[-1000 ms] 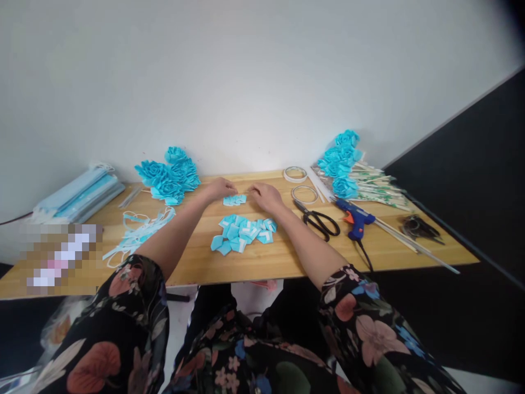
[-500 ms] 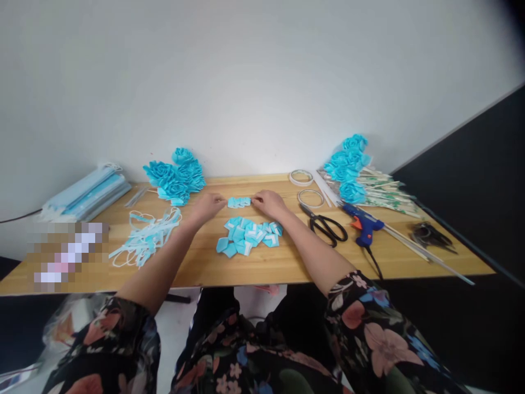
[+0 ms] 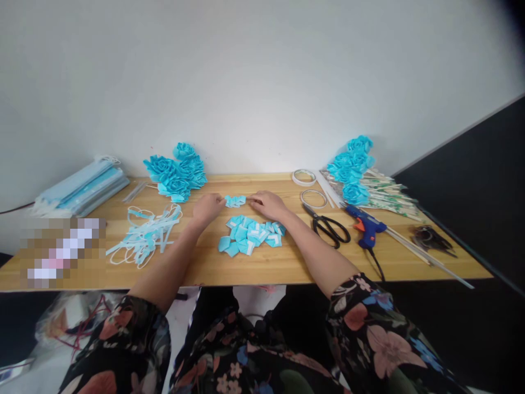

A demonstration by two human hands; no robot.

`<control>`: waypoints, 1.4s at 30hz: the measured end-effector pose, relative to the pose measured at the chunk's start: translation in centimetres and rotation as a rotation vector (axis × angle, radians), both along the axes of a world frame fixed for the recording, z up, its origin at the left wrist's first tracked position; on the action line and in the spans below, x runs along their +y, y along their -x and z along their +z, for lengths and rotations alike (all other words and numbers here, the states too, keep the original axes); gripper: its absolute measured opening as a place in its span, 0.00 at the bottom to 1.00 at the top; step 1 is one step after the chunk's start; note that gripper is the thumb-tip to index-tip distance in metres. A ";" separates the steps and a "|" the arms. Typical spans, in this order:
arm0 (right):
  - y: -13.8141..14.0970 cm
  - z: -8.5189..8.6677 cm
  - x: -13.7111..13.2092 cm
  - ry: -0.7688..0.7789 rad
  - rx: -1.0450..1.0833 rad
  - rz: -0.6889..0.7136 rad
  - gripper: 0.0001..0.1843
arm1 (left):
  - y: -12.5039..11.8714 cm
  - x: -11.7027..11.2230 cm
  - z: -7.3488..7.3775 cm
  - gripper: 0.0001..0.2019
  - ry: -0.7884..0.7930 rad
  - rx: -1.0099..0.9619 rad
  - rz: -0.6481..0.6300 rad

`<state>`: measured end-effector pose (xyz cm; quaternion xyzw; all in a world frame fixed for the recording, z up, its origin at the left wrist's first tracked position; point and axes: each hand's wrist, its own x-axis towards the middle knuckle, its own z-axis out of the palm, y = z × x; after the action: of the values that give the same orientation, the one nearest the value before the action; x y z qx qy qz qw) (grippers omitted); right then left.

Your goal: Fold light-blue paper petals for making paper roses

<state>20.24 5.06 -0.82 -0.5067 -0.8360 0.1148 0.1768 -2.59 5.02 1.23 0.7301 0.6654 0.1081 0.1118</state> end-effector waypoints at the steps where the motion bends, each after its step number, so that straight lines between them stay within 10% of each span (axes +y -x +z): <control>1: 0.0 0.0 0.0 -0.003 0.010 0.021 0.18 | 0.5 0.0 0.0 0.19 0.005 0.015 0.003; 11: -1.3 1.6 -0.3 0.003 0.032 -0.100 0.16 | 3.1 -1.3 0.7 0.20 -0.073 0.126 0.030; 16: -1.3 2.5 -0.8 0.203 0.197 0.100 0.15 | 1.7 -3.4 1.4 0.19 -0.220 0.043 -0.063; 26: -0.6 2.1 -1.4 0.562 0.307 0.332 0.11 | -1.3 -4.6 -0.5 0.17 0.007 -0.249 -0.362; 35: 0.1 3.5 -1.6 0.055 0.690 0.054 0.09 | -1.3 -2.1 1.4 0.20 0.048 -0.555 -0.307; 42: 1.2 3.2 -2.2 -0.156 0.676 0.101 0.11 | -3.7 -1.6 2.3 0.23 0.222 -0.954 -0.248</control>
<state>19.00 2.82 2.41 -0.3830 -0.7604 0.2204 0.4759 1.07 3.41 3.56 0.6566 0.4560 0.3443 0.4924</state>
